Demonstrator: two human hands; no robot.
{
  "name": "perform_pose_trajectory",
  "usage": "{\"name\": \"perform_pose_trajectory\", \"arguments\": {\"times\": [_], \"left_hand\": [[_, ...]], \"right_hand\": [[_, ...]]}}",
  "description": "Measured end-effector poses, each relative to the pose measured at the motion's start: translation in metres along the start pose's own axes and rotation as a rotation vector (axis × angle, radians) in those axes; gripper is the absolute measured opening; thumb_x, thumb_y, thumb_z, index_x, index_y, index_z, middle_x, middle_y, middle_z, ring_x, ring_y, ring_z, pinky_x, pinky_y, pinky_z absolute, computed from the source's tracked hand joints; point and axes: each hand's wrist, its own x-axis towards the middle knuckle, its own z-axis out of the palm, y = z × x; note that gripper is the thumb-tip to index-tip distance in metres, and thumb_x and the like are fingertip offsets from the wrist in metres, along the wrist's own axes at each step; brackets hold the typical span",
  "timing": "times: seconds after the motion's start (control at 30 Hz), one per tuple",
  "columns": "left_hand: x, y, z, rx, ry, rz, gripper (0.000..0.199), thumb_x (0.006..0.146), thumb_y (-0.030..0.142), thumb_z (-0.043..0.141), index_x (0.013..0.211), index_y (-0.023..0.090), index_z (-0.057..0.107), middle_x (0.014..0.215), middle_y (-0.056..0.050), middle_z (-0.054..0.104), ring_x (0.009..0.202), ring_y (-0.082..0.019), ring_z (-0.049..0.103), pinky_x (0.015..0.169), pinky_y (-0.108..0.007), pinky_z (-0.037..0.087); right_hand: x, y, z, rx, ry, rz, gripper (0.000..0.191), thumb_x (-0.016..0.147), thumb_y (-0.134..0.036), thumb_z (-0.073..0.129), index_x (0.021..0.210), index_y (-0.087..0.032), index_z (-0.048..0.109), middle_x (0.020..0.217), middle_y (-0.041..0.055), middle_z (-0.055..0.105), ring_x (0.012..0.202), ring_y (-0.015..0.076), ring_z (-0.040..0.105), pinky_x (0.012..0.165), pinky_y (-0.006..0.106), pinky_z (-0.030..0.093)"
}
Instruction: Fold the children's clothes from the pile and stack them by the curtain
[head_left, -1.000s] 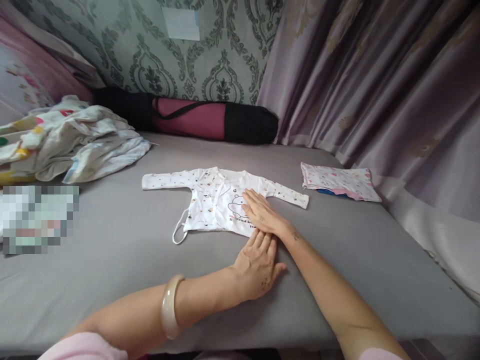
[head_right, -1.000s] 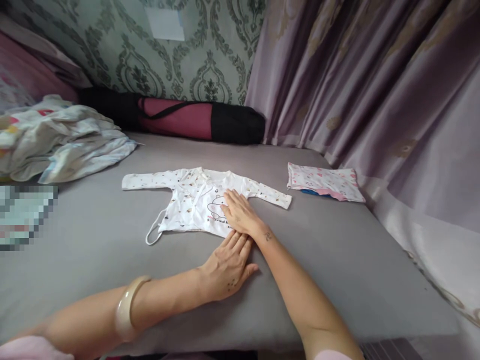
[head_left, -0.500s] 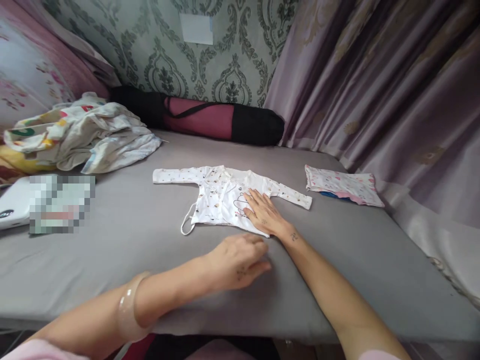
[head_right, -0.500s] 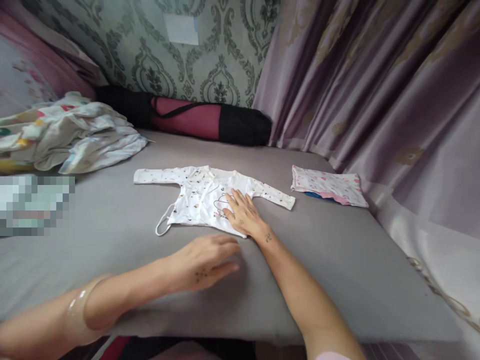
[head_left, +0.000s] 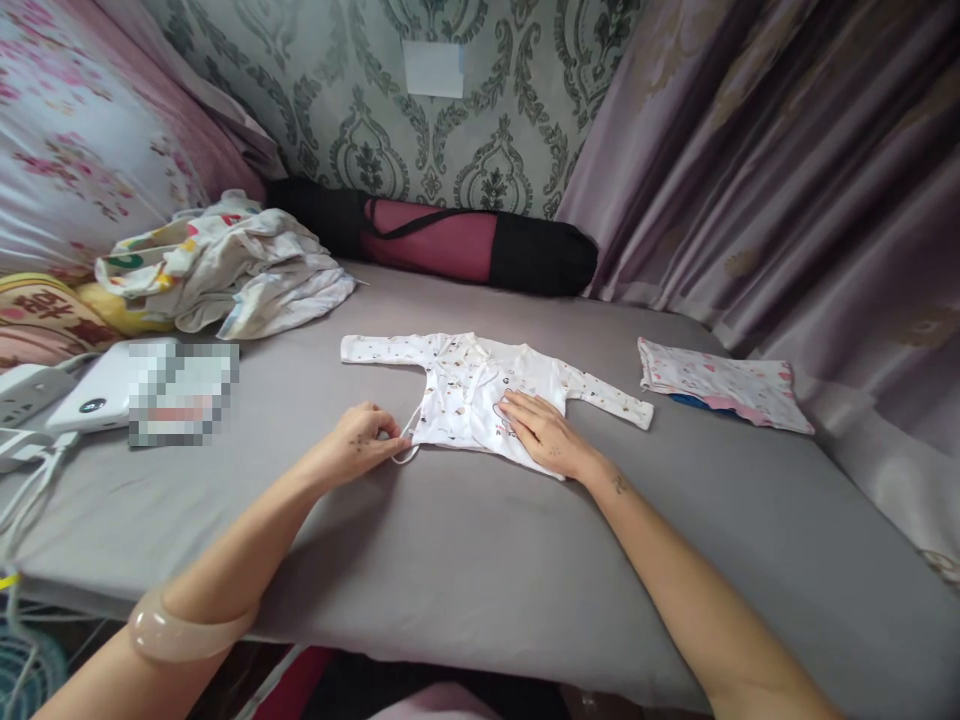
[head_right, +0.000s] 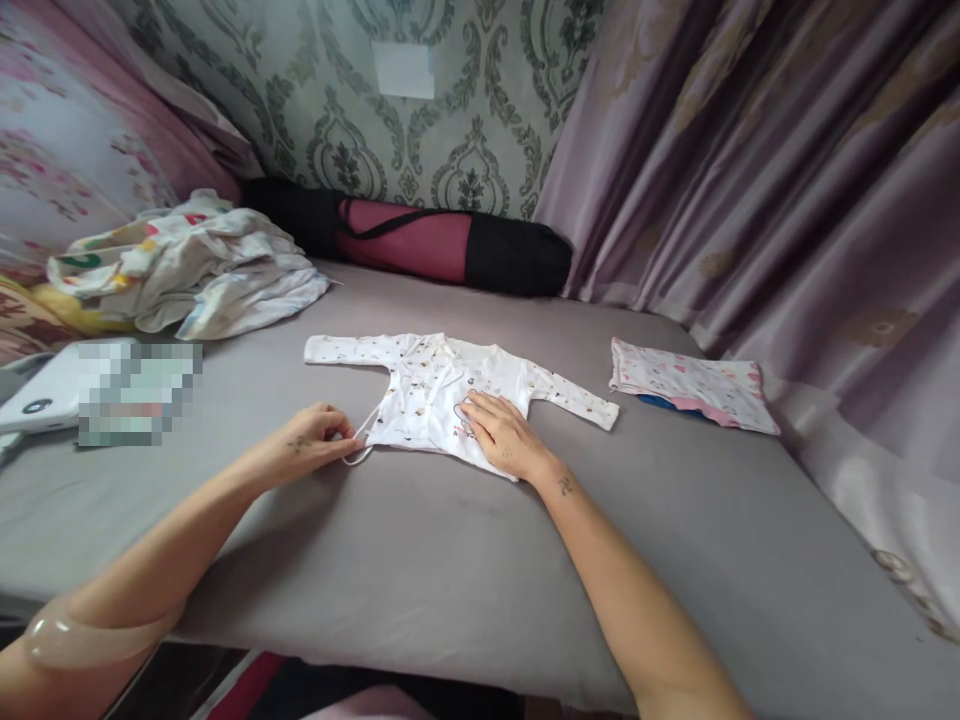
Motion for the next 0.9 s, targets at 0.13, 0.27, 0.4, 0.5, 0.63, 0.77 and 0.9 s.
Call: {"name": "perform_pose_trajectory", "arguments": {"times": [0.13,0.27,0.4,0.5,0.63,0.77,0.9], "left_hand": [[-0.001,0.004,-0.007,-0.366,-0.044,-0.163,0.041,0.069,0.057,0.066,0.076,0.017,0.059,0.061,0.001,0.056,0.056,-0.013,0.048,0.051,-0.023,0.031],[0.000,0.000,-0.023,-0.586,-0.038,-0.241,0.043,0.063,0.052,0.073,0.082,0.017,0.056,0.068,-0.001,0.061,0.052,-0.009,0.044,0.050,-0.021,0.028],[-0.001,-0.005,-0.046,-0.477,-0.128,-0.208,0.040,0.065,0.052,0.072,0.084,0.018,0.064,0.065,0.001,0.058,0.054,-0.010,0.044,0.050,-0.021,0.028],[0.000,-0.010,-0.064,-0.288,-0.176,-0.200,0.039,0.065,0.054,0.072,0.083,0.019,0.069,0.065,0.001,0.059,0.059,-0.012,0.048,0.053,-0.021,0.030],[0.003,-0.024,-0.093,-0.009,-0.194,-0.220,0.039,0.072,0.056,0.065,0.079,0.018,0.071,0.062,0.003,0.060,0.057,-0.010,0.043,0.053,-0.020,0.027],[0.016,-0.021,-0.116,0.225,-0.117,-0.196,0.037,0.074,0.052,0.064,0.073,0.015,0.069,0.060,0.003,0.062,0.057,-0.009,0.045,0.056,-0.019,0.030],[0.036,0.022,-0.100,0.201,0.110,0.017,0.036,0.081,0.045,0.061,0.076,0.011,0.068,0.061,0.001,0.060,0.059,-0.009,0.046,0.058,-0.020,0.033]], "right_hand": [[0.000,-0.001,-0.001,0.000,0.001,0.001,0.043,0.101,-0.029,0.034,0.137,-0.023,0.055,0.149,0.0083,0.047,0.141,0.0203,0.039,0.117,0.047,0.029],[0.000,0.000,0.001,-0.003,0.009,-0.003,0.043,0.101,-0.029,0.033,0.137,-0.023,0.055,0.149,0.0084,0.047,0.140,0.0204,0.039,0.118,0.047,0.028],[0.000,0.002,0.002,0.004,0.004,-0.002,0.043,0.102,-0.031,0.032,0.137,-0.023,0.055,0.150,0.0074,0.047,0.141,0.0202,0.038,0.118,0.046,0.028],[-0.001,0.002,0.002,0.006,-0.004,0.004,0.044,0.102,-0.031,0.031,0.138,-0.021,0.055,0.150,0.0079,0.046,0.142,0.0208,0.037,0.118,0.045,0.027],[-0.001,0.002,0.002,0.004,-0.004,0.001,0.044,0.102,-0.032,0.030,0.139,-0.022,0.054,0.152,0.0076,0.043,0.143,0.0210,0.035,0.118,0.045,0.027],[-0.001,0.001,0.003,0.004,-0.006,0.003,0.045,0.102,-0.032,0.030,0.139,-0.022,0.054,0.152,0.0077,0.043,0.143,0.0205,0.035,0.119,0.045,0.025],[-0.002,0.001,0.002,0.012,-0.016,0.018,0.044,0.102,-0.031,0.031,0.139,-0.023,0.053,0.152,0.0071,0.043,0.143,0.0201,0.034,0.119,0.045,0.024]]}}
